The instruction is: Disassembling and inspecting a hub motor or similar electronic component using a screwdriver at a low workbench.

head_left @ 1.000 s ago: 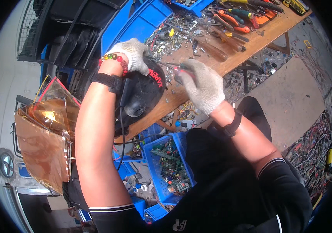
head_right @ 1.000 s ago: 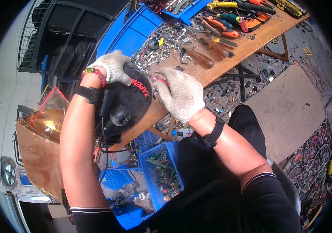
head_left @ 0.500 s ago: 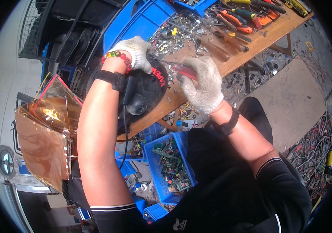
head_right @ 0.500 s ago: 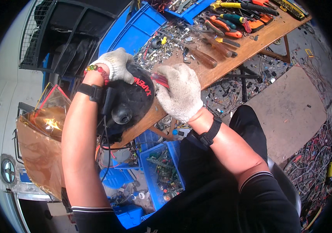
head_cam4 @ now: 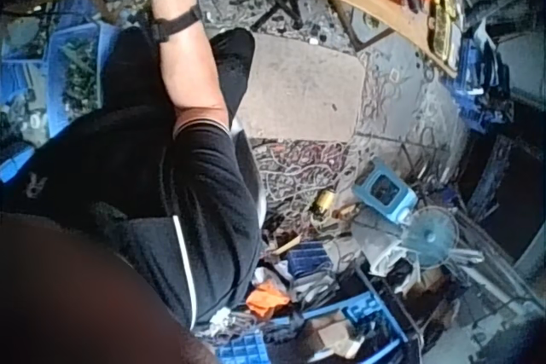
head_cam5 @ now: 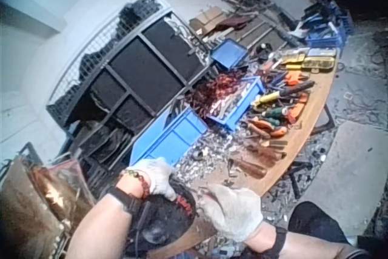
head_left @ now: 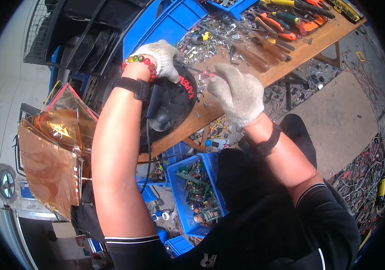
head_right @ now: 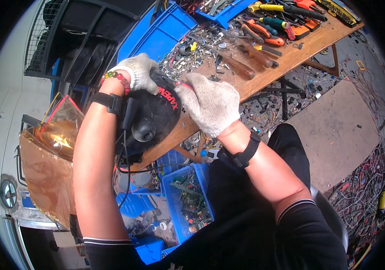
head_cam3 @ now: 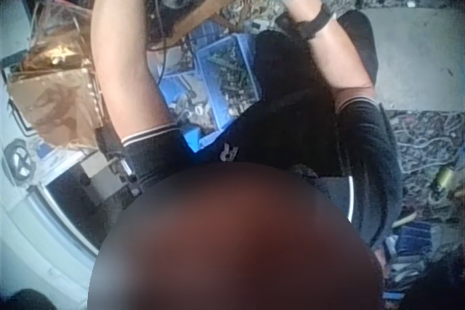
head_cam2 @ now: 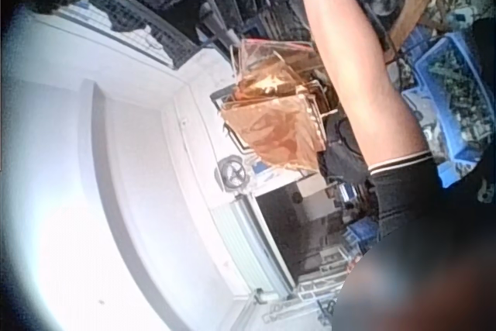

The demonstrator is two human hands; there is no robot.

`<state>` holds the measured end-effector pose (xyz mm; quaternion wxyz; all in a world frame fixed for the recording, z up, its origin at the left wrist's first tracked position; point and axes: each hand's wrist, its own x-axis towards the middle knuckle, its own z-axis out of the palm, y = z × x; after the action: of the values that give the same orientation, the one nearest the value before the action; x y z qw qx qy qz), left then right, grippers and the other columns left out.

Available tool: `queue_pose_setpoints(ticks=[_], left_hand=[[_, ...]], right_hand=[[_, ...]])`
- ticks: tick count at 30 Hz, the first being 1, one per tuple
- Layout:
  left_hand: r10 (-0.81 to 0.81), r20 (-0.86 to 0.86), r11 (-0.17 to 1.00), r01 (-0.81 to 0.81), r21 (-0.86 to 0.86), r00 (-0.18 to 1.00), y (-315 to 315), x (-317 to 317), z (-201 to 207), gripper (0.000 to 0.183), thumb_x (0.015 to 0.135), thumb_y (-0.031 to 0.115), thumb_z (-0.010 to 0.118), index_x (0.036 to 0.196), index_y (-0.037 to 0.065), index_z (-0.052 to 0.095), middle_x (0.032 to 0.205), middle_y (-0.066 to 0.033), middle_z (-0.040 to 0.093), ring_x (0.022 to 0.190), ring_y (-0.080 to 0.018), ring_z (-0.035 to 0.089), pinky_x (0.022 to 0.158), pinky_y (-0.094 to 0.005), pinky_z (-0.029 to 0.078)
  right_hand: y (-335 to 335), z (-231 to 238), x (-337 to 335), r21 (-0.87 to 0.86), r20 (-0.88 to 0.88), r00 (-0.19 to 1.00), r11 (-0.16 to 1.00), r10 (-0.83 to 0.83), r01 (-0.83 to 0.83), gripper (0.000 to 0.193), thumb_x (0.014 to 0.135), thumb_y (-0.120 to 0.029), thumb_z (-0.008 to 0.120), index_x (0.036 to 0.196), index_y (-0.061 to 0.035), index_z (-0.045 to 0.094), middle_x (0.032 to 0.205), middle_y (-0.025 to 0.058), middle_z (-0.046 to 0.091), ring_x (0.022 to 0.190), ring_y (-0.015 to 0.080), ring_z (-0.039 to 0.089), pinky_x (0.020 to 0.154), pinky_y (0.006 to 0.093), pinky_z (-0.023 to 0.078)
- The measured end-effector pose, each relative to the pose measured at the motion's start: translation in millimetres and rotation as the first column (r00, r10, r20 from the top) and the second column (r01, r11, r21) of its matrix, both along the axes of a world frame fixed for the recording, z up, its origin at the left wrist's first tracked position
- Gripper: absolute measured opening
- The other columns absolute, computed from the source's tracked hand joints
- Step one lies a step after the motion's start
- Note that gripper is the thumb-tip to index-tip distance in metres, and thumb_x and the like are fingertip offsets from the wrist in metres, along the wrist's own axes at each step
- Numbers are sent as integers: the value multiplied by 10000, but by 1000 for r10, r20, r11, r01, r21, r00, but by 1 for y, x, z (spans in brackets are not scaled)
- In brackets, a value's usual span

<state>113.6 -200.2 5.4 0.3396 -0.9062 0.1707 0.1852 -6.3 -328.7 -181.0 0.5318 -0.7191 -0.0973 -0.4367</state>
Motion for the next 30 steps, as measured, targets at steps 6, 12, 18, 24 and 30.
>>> queue_pose_setpoints(ticks=[6,12,18,24,30], left_hand=[[-74,26,997,74,-15,997,-2,-2,2,722,682,414,890,1325,128,730,1285,-171,740,1167,-352,721,1002,-443,577],[-9,11,1000,10,-17,1000,6,0,2,735,680,414,897,1336,131,726,1281,-169,743,1166,-347,723,1004,-439,578],[-21,15,1000,22,-10,1000,4,1,0,724,681,412,898,1323,123,731,1274,-172,744,1158,-344,727,988,-438,584],[-101,54,988,107,-113,993,16,5,-1,642,619,397,892,1161,70,784,1068,-207,774,1013,-371,748,905,-447,593],[-104,44,990,108,-93,994,11,4,-3,663,606,410,890,1170,77,782,1094,-206,771,1022,-379,744,909,-447,593]], right_hand=[[-2,-2,9,-42,191,971,988,-141,152,395,869,-277,766,1213,-111,662,856,98,710,789,337,688,757,472,507],[-2,-1,4,-46,-102,982,985,160,-165,476,801,-211,770,1246,-102,642,914,94,651,851,347,625,812,498,458],[-2,6,5,-51,205,971,989,-125,138,346,882,-195,727,1208,-104,656,871,114,712,792,351,684,733,482,503],[-5,9,6,-106,147,982,985,-122,138,346,904,-177,707,1235,-96,647,869,125,734,787,357,703,716,486,522],[-10,2,2,-38,-231,953,977,196,-210,458,839,-182,741,1273,-91,627,935,147,687,858,395,658,798,506,504]])
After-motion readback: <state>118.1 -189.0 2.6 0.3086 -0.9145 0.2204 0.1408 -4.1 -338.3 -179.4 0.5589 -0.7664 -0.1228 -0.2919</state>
